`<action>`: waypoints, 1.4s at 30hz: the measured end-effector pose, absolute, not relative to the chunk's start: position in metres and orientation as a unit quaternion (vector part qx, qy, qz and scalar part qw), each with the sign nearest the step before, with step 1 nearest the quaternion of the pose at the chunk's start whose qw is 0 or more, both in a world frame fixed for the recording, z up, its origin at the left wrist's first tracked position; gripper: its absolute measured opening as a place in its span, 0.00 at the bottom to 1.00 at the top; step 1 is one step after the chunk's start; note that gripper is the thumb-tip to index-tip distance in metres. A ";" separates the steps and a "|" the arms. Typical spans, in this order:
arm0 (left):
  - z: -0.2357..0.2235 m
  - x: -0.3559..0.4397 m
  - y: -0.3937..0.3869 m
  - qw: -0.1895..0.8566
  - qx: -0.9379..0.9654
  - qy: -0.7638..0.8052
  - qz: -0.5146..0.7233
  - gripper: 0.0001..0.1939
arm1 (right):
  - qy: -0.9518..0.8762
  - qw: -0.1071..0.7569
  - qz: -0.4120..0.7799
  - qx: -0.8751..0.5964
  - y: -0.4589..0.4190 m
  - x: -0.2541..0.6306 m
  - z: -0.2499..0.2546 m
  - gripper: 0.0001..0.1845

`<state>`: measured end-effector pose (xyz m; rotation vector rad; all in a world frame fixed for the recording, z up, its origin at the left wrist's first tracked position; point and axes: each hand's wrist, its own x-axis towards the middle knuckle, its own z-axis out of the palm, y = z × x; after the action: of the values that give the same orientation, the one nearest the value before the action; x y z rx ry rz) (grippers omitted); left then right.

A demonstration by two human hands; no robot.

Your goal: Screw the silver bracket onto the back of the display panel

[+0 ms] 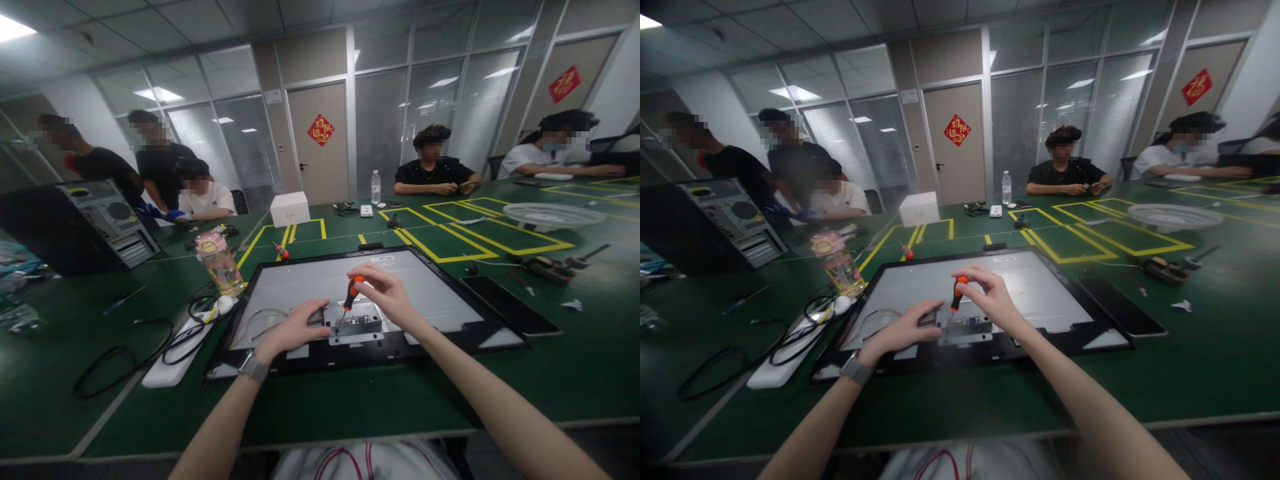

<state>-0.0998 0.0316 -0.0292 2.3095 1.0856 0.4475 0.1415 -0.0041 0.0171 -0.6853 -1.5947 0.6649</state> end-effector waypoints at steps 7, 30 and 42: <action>-0.031 -0.100 0.033 0.278 0.855 0.402 0.171 0.36 | -0.643 0.594 0.381 -0.296 0.000 0.144 0.016 0.12; -0.030 -0.100 0.033 0.268 0.861 0.399 0.168 0.36 | -0.653 0.576 0.431 -0.237 0.000 0.143 0.012 0.08; -0.031 -0.101 0.033 0.271 0.861 0.398 0.166 0.37 | -0.640 0.562 0.467 -0.238 -0.001 0.144 0.013 0.13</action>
<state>-0.1006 0.0330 -0.0312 2.3183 1.0720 0.4475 0.1439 -0.0013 0.0129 -0.5613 -1.5060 1.0990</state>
